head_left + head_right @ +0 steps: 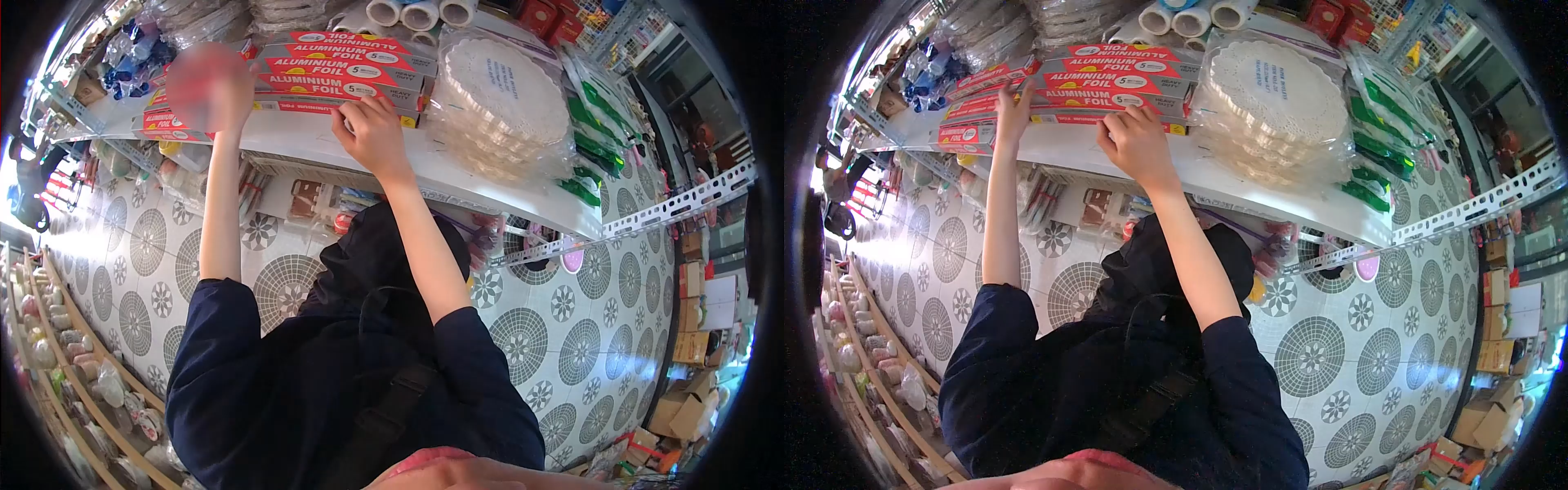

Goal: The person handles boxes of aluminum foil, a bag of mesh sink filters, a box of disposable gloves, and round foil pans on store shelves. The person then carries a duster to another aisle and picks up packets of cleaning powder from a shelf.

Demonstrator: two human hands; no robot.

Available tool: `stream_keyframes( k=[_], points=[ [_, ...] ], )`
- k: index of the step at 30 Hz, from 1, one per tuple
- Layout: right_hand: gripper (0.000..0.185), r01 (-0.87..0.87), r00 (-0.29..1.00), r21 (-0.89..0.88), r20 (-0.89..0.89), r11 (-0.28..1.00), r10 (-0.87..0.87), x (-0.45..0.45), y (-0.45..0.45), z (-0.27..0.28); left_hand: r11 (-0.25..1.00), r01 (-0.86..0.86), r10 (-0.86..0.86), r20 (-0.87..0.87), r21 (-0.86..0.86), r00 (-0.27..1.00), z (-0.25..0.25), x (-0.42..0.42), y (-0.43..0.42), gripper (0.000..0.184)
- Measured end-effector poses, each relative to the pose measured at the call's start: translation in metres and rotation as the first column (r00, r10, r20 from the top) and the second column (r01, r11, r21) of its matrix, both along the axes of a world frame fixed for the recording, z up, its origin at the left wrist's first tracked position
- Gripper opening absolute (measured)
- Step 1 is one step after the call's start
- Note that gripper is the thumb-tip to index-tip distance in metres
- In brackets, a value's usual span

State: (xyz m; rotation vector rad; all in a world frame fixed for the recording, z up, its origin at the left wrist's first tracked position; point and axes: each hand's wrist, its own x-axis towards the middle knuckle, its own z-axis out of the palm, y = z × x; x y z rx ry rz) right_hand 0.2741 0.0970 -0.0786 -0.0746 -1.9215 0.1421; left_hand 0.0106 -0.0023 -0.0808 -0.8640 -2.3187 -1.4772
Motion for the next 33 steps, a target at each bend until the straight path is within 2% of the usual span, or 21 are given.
stream_keyframes(
  k=[3, 4, 7, 10, 13, 14, 17, 18, 20, 21, 22, 23, 26, 29, 30, 33],
  points=[
    [0.016, 0.02, 1.0, -0.019, -0.016, 1.0, -0.02, -0.001, 0.001, -0.003, 0.978, 0.169, -0.188, 0.17, 0.122, 0.967, -0.014, -0.004, 0.007, 0.072],
    [0.016, 0.022, 1.0, -0.033, 0.014, 0.999, -0.022, 0.0, 0.001, -0.003, 0.986, 0.12, -0.144, 0.225, 0.116, 0.964, -0.014, -0.002, 0.009, 0.067],
    [0.015, 0.037, 0.997, -0.052, 0.072, 0.998, -0.034, 0.005, 0.0, -0.001, 0.955, 0.253, -0.296, 0.43, 0.156, 0.853, 0.006, 0.021, 0.001, 0.066],
    [0.016, 0.03, 0.998, -0.046, 0.051, 0.998, -0.028, 0.004, 0.0, -0.001, 0.951, 0.226, -0.288, 0.336, 0.212, 0.897, -0.007, 0.029, 0.01, 0.074],
    [0.018, 0.012, 1.0, -0.056, 0.026, 0.998, -0.011, 0.001, 0.0, -0.002, 0.97, 0.202, -0.226, 0.204, 0.132, 0.952, -0.016, 0.021, 0.009, 0.075],
    [0.018, 0.01, 1.0, -0.058, 0.027, 0.998, -0.008, 0.0, 0.001, -0.004, 0.985, 0.139, -0.149, 0.091, 0.104, 0.985, -0.019, 0.018, 0.009, 0.066],
    [0.016, 0.01, 0.999, -0.074, 0.035, 0.997, -0.008, 0.001, 0.001, -0.004, 0.964, 0.214, -0.214, 0.016, -0.161, 0.977, 0.007, 0.004, -0.016, 0.053],
    [0.016, 0.017, 0.999, -0.084, 0.039, 0.996, -0.013, 0.001, 0.001, -0.005, 0.967, 0.16, -0.163, 0.001, -0.2, 0.987, 0.026, 0.005, -0.026, 0.042],
    [0.015, 0.024, 0.999, -0.085, 0.05, 0.996, -0.02, 0.001, 0.002, -0.004, 0.986, 0.123, -0.154, -0.307, -0.116, 0.939, 0.048, -0.012, -0.05, 0.042],
    [0.015, 0.025, 0.998, -0.086, 0.058, 0.996, -0.02, 0.001, 0.001, -0.004, 0.979, 0.116, -0.155, -0.238, -0.17, 0.959, 0.06, -0.018, -0.063, 0.042],
    [0.014, 0.013, 0.998, -0.102, 0.062, 0.995, -0.007, 0.002, -0.001, -0.005, 0.902, 0.036, -0.134, -0.199, -0.431, 0.971, 0.044, -0.064, -0.088, 0.046],
    [0.014, 0.007, 0.998, -0.116, 0.057, 0.993, 0.0, 0.002, -0.001, -0.003, 0.752, -0.033, -0.109, -0.174, -0.658, 0.979, 0.029, -0.107, -0.103, 0.051],
    [0.015, 0.008, 0.998, -0.149, 0.067, 0.989, 0.002, 0.004, -0.001, 0.0, 0.729, -0.092, -0.148, -0.287, -0.679, 0.946, 0.015, -0.048, -0.125, 0.062],
    [0.016, 0.017, 0.998, -0.175, 0.061, 0.984, -0.006, 0.004, -0.002, 0.001, 0.783, -0.028, -0.165, -0.252, -0.621, 0.954, 0.019, -0.006, -0.129, 0.07],
    [0.016, 0.018, 0.998, -0.182, 0.055, 0.983, -0.008, 0.005, -0.002, 0.001, 0.795, -0.079, -0.169, -0.345, -0.602, 0.923, 0.019, 0.005, -0.128, 0.066],
    [0.016, 0.037, 0.999, -0.197, 0.043, 0.98, -0.029, 0.006, -0.002, 0.001, 0.83, -0.087, -0.168, -0.396, -0.551, 0.903, 0.02, 0.04, -0.111, 0.061]
  ],
)
